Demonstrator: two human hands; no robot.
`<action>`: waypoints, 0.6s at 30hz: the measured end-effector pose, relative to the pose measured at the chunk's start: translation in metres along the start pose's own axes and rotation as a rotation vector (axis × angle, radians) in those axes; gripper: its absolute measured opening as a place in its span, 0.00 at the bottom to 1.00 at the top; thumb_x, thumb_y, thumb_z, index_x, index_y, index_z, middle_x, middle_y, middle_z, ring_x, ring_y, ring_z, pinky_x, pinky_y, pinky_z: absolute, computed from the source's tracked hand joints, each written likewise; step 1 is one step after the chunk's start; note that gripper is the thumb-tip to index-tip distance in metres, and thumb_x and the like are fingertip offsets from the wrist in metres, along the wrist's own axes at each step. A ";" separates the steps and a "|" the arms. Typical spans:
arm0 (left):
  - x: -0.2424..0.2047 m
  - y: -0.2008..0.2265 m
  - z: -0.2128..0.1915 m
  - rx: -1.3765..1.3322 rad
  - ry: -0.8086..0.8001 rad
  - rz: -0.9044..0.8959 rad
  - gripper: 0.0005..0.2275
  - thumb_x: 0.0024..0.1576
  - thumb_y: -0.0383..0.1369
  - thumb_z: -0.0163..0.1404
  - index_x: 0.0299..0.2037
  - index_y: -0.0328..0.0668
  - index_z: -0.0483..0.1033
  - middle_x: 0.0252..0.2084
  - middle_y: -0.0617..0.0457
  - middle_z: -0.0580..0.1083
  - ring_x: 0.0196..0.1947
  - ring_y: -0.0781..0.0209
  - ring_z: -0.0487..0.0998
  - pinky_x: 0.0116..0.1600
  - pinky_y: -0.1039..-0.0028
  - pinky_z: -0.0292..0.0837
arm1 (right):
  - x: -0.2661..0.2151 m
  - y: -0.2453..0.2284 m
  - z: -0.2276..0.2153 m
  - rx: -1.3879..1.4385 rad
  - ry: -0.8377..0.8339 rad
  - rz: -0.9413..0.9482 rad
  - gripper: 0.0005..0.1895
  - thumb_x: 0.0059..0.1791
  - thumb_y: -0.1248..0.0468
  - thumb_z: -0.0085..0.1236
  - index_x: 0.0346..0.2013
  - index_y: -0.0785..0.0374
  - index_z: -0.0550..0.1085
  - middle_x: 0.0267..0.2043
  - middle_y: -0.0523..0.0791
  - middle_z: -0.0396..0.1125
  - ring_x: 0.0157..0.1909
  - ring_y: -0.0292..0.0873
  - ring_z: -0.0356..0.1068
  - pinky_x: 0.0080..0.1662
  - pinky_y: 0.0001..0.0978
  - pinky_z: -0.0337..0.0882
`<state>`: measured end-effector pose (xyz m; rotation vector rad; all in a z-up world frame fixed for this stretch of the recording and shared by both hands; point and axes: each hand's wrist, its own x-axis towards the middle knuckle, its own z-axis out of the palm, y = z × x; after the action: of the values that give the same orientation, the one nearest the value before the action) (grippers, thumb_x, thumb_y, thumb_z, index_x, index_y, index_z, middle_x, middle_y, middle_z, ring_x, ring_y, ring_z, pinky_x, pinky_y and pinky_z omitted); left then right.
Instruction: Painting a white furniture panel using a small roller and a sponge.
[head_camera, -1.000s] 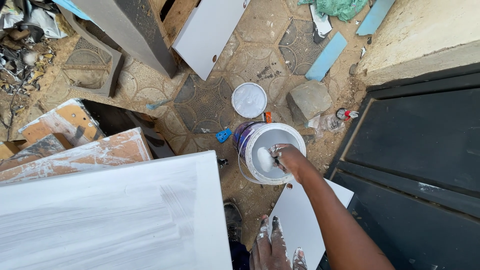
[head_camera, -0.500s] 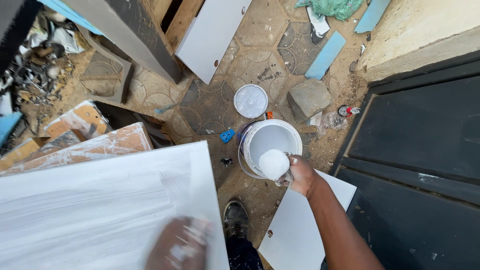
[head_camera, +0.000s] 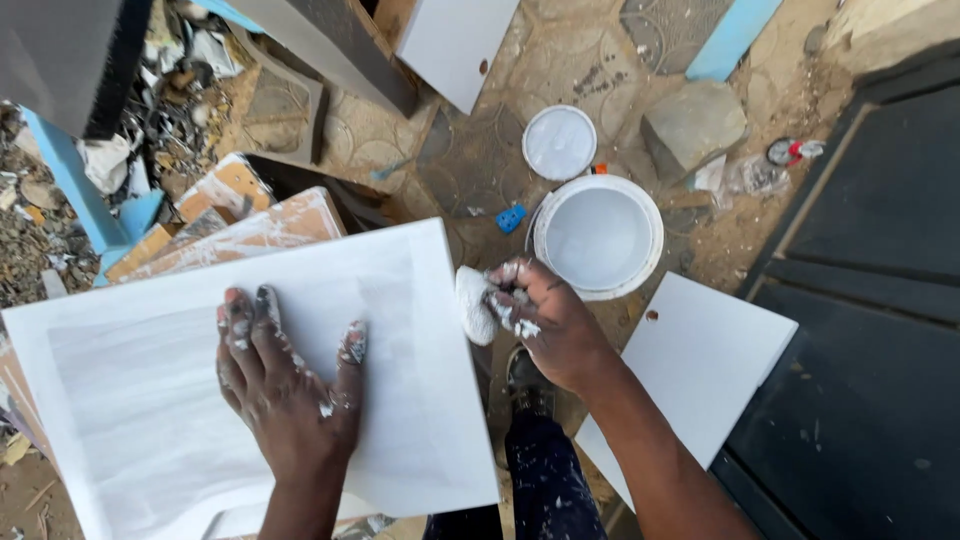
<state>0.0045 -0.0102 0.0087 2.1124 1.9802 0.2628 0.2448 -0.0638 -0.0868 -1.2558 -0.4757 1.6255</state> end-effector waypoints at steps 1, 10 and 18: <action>-0.001 -0.001 0.001 0.038 0.006 0.003 0.37 0.60 0.49 0.44 0.70 0.21 0.56 0.75 0.26 0.53 0.74 0.23 0.50 0.72 0.38 0.40 | -0.015 0.003 -0.001 0.016 -0.058 0.103 0.19 0.45 0.75 0.58 0.50 0.63 0.72 0.50 0.46 0.68 0.53 0.42 0.69 0.57 0.39 0.73; -0.001 -0.005 0.004 0.021 0.041 0.020 0.37 0.59 0.49 0.45 0.71 0.22 0.56 0.75 0.27 0.54 0.74 0.26 0.51 0.72 0.40 0.41 | -0.155 0.099 -0.019 -0.213 -0.031 0.455 0.16 0.51 0.56 0.54 0.49 0.60 0.73 0.49 0.49 0.74 0.54 0.44 0.73 0.55 0.41 0.70; 0.000 -0.005 0.006 0.088 0.005 0.016 0.40 0.59 0.52 0.45 0.71 0.20 0.55 0.76 0.27 0.53 0.73 0.22 0.52 0.72 0.38 0.41 | 0.048 -0.039 0.037 -0.094 0.071 -0.203 0.14 0.49 0.60 0.53 0.47 0.61 0.69 0.44 0.45 0.66 0.41 0.39 0.68 0.40 0.31 0.73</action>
<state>0.0010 -0.0102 0.0016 2.1837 2.0140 0.1864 0.2314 0.0041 -0.0667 -1.2859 -0.6205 1.3971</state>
